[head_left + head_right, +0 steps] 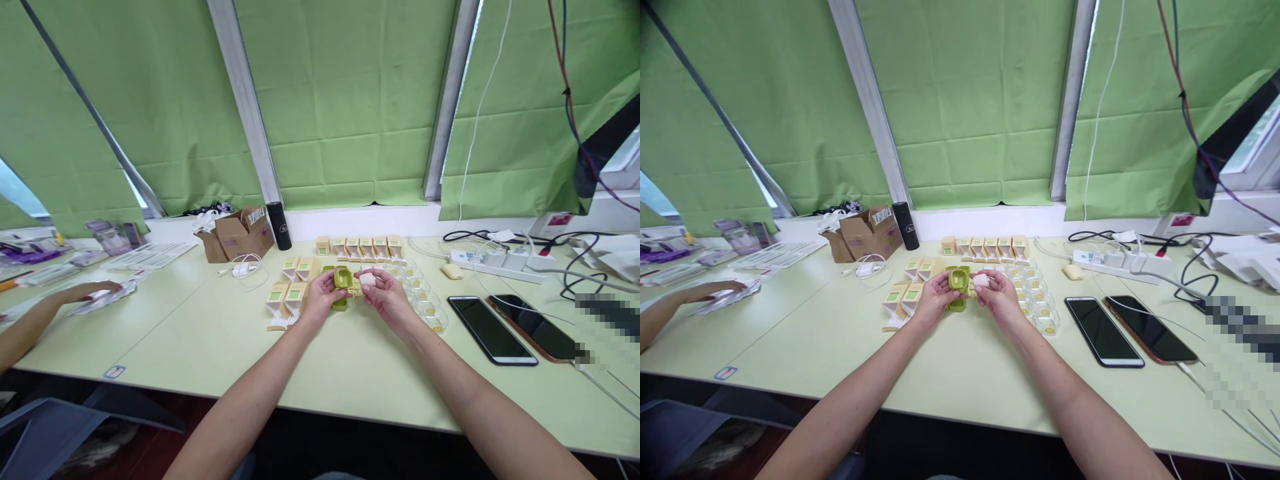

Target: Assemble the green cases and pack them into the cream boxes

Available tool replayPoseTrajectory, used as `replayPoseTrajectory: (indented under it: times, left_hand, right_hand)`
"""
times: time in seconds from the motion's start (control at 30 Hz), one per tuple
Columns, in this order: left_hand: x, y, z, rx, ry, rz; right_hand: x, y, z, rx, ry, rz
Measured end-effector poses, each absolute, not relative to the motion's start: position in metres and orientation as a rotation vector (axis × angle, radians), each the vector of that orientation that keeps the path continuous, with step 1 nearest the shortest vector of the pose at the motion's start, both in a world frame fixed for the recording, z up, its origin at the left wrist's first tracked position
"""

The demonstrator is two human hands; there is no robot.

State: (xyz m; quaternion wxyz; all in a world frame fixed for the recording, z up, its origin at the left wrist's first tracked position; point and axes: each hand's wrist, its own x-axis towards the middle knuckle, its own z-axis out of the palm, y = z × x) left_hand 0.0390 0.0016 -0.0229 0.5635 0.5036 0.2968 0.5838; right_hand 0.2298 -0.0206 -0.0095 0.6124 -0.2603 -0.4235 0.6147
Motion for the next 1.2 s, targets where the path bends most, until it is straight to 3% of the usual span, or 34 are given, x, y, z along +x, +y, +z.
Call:
replayPoseTrajectory:
  times: [0.77,1.2]
  left_hand:
    - [0.045,0.001,-0.025,1.451,0.836,1.376]
    - [0.05,-0.009,-0.015,1.491,0.813,1.416]
  right_hand:
    - [0.233,-0.025,-0.006,-0.674,-1.025,1.487]
    - [0.228,-0.021,-0.009,-0.735,-1.077,1.309]
